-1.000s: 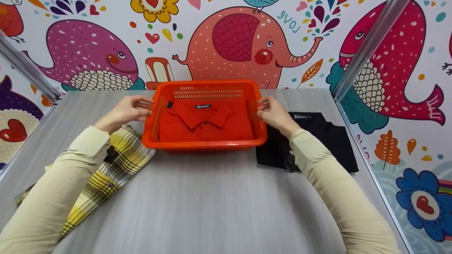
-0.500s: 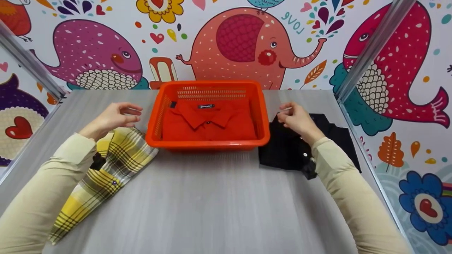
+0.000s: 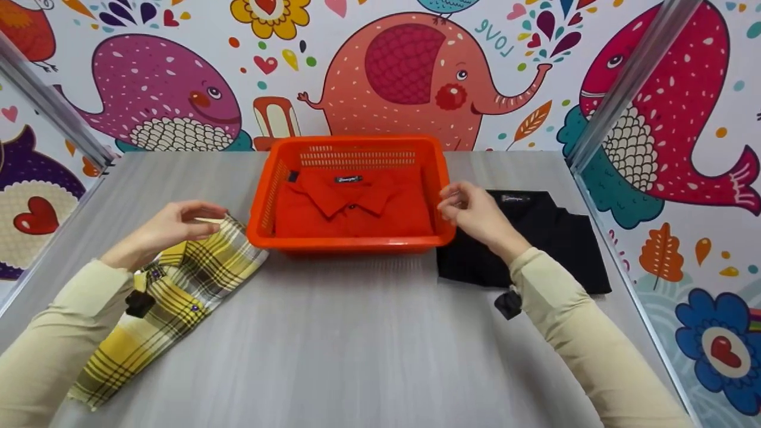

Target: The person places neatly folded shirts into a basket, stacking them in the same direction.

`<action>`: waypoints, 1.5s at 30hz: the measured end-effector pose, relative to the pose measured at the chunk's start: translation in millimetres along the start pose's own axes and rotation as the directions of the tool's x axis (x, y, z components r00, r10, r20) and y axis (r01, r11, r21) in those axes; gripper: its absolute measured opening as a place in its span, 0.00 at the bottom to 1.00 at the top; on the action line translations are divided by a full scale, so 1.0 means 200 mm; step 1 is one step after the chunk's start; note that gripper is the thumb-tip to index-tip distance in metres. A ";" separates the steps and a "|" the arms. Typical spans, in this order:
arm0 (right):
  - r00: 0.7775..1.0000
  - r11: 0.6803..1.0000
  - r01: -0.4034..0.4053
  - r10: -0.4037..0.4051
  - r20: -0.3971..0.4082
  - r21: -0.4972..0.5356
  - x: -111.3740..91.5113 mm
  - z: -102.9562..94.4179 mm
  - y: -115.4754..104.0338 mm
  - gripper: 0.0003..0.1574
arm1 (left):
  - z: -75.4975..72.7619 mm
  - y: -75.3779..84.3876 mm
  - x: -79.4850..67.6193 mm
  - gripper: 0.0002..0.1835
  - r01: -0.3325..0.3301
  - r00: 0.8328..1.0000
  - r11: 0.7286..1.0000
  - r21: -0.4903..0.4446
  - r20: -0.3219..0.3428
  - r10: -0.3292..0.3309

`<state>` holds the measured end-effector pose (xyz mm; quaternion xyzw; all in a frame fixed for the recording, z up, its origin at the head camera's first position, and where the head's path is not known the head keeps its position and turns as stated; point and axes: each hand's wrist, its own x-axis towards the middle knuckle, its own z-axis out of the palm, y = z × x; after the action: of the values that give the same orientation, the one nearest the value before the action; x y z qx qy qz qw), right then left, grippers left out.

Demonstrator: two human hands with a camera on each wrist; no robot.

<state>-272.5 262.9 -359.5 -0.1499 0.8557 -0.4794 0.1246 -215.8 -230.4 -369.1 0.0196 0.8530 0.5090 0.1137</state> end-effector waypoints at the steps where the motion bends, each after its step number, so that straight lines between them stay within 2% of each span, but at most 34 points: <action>1: 1.000 1.000 0.019 -0.019 0.004 0.009 -0.01 0.02 -0.02 0.19 | -0.01 -0.01 -0.02 0.24 -0.002 1.000 1.000 -0.007 0.005 0.002; 6: 0.996 0.996 0.091 -0.091 0.020 0.006 -0.04 0.14 -0.08 0.16 | -0.06 -0.05 -0.12 0.25 -0.018 1.000 1.000 -0.009 0.011 0.018; 13: 0.982 0.985 0.165 -0.169 0.085 0.050 -0.05 0.25 -0.11 0.14 | -0.16 -0.14 -0.26 0.26 0.010 1.000 1.000 0.022 -0.020 -0.010; 20: 0.972 0.984 0.170 -0.177 0.157 0.058 -0.06 0.34 -0.14 0.11 | -0.26 -0.26 -0.39 0.26 0.027 0.998 0.999 0.025 -0.056 -0.025; 30: 0.922 0.965 0.248 -0.262 0.286 0.088 -0.06 0.48 -0.13 0.08 | -0.38 -0.45 -0.59 0.27 0.078 0.992 0.996 0.045 -0.099 -0.073; 34: 0.914 0.967 0.240 -0.255 0.316 0.086 -0.05 0.52 -0.11 0.08 | -0.43 -0.54 -0.67 0.29 0.115 0.988 0.993 0.030 -0.110 -0.111; 36: 0.915 0.970 0.229 -0.242 0.324 0.079 -0.05 0.54 -0.10 0.09 | -0.45 -0.59 -0.70 0.30 0.146 0.982 0.989 0.029 -0.124 -0.141; 39: 0.911 0.972 0.220 -0.233 0.340 0.077 -0.04 0.57 -0.09 0.09 | -0.48 -0.66 -0.75 0.32 0.225 0.965 0.974 -0.027 -0.132 -0.227; 43: 0.902 0.974 0.210 -0.225 0.370 0.082 -0.04 0.61 -0.08 0.09 | -0.53 -0.75 -0.80 0.32 0.347 0.923 0.926 -0.151 -0.120 -0.365; 45: 0.895 0.974 0.209 -0.226 0.384 0.086 -0.03 0.64 -0.08 0.10 | -0.54 -0.78 -0.82 0.33 0.395 0.899 0.900 -0.184 -0.123 -0.419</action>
<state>-219.5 156.6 -411.6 -0.3346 0.7809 -0.4688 0.2418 -66.6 -424.2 -427.2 -0.2092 0.8026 0.5381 0.1503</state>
